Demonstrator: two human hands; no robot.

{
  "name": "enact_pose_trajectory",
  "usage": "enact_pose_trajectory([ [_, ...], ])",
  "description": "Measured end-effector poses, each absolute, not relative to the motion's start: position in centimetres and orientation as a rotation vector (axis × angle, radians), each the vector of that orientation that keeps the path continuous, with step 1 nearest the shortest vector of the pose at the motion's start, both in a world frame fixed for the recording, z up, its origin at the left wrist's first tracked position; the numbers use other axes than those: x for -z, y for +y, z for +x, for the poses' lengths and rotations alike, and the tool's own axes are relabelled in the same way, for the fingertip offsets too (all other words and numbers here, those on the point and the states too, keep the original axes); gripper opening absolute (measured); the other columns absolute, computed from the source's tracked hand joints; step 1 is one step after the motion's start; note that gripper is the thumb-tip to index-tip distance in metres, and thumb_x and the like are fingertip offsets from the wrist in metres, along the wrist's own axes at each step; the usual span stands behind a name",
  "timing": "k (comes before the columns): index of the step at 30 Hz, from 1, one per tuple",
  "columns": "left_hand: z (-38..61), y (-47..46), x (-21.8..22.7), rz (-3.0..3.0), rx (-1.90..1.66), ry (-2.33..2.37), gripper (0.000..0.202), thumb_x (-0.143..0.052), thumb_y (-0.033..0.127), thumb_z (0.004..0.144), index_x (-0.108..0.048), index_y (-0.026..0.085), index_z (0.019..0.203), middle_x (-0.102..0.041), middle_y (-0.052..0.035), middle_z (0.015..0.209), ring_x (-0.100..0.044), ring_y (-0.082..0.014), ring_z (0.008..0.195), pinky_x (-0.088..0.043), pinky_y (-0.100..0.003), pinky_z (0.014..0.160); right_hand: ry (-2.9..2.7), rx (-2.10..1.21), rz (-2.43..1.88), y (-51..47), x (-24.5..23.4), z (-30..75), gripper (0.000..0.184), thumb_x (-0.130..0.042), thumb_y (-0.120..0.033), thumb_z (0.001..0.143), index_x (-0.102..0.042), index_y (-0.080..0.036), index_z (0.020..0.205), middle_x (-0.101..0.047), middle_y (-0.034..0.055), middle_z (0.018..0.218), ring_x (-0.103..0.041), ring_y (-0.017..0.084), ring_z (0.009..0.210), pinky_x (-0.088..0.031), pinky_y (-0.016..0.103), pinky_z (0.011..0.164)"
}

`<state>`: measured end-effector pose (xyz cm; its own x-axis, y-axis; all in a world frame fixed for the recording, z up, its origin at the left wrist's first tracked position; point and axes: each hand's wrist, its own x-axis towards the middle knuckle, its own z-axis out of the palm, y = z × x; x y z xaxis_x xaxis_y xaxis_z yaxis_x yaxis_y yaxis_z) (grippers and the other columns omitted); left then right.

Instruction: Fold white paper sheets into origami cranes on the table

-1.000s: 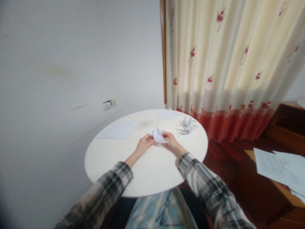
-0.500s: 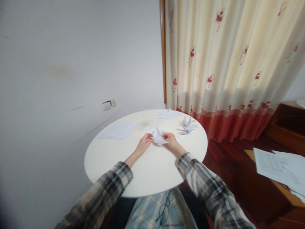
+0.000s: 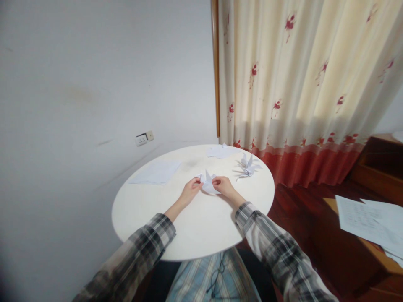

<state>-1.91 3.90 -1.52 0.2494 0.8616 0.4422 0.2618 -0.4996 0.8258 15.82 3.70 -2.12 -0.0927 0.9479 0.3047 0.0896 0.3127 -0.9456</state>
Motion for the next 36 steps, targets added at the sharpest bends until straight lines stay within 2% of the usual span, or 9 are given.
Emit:
enact_pose_trajectory([
  [4,-2.27,4.69,2.22,1.948,-1.293,1.135,0.017,-0.054,0.028,0.074,-0.059,0.015,0.082,-0.062,-0.004,0.081,-0.057,-0.0143,0.076,-0.046,-0.025,0.069,-1.446,-0.952,-1.006,3.71,1.95,15.82,0.015,-0.06,-0.022,0.056,-0.065,-0.017,0.069,-0.063,0.0007,0.062,-0.053,0.012,0.053,-0.04,0.024,0.054],
  [9,-2.41,4.63,2.07,1.96,-1.309,1.135,0.012,-0.053,0.025,0.075,-0.059,0.015,0.079,-0.062,-0.002,0.076,-0.057,-0.0131,0.071,-0.045,-0.024,0.067,-1.445,-0.766,-1.048,3.58,1.3,16.18,0.013,-0.06,-0.026,0.062,-0.065,-0.017,0.07,-0.065,0.0027,0.071,-0.056,0.014,0.066,-0.042,0.027,0.067],
  [14,-2.27,4.39,1.93,1.949,-1.262,1.083,0.011,-0.055,0.024,0.073,-0.06,0.016,0.076,-0.063,-0.0021,0.076,-0.057,-0.0138,0.073,-0.045,-0.024,0.069,-1.491,-0.782,-1.035,3.49,1.4,16.0,0.021,-0.064,-0.03,0.06,-0.065,-0.016,0.076,-0.063,0.0015,0.069,-0.054,0.013,0.063,-0.041,0.026,0.065],
  [20,-2.17,4.44,2.07,1.916,-1.229,1.057,0.01,-0.058,0.026,0.07,-0.06,0.016,0.071,-0.063,-0.0024,0.074,-0.056,-0.0148,0.071,-0.044,-0.025,0.067,-1.612,-0.787,-1.053,3.5,1.56,15.89,0.017,-0.063,-0.031,0.06,-0.062,-0.015,0.064,-0.06,0.0005,0.061,-0.051,0.012,0.057,-0.039,0.024,0.06],
  [26,-2.1,4.12,1.65,1.832,-1.285,1.07,0.006,-0.061,0.022,0.066,-0.06,0.017,0.067,-0.063,-0.002,0.071,-0.058,-0.0154,0.069,-0.044,-0.025,0.066,-1.637,-0.734,-1.072,3.51,1.57,16.0,0.016,-0.061,-0.031,0.061,-0.059,-0.016,0.061,-0.058,-0.0002,0.059,-0.05,0.012,0.057,-0.038,0.024,0.059],
  [31,-2.07,4.53,1.93,1.642,-1.341,1.103,0.006,-0.063,0.02,0.063,-0.058,0.017,0.065,-0.063,-0.0017,0.067,-0.058,-0.0144,0.062,-0.044,-0.023,0.059,-1.612,-0.657,-1.087,3.67,1.67,16.14,0.014,-0.06,-0.03,0.061,-0.056,-0.016,0.06,-0.056,-0.0009,0.06,-0.049,0.012,0.059,-0.037,0.024,0.06],
  [36,-1.91,4.49,1.7,1.406,-1.329,1.064,0.013,-0.067,0.021,0.061,-0.058,0.016,0.07,-0.062,-0.0023,0.068,-0.058,-0.0139,0.063,-0.044,-0.021,0.053,-1.579,-0.608,-1.071,3.59,1.5,16.2,0.013,-0.058,-0.028,0.064,-0.056,-0.016,0.062,-0.059,0.0001,0.063,-0.051,0.013,0.062,-0.038,0.025,0.063],
])
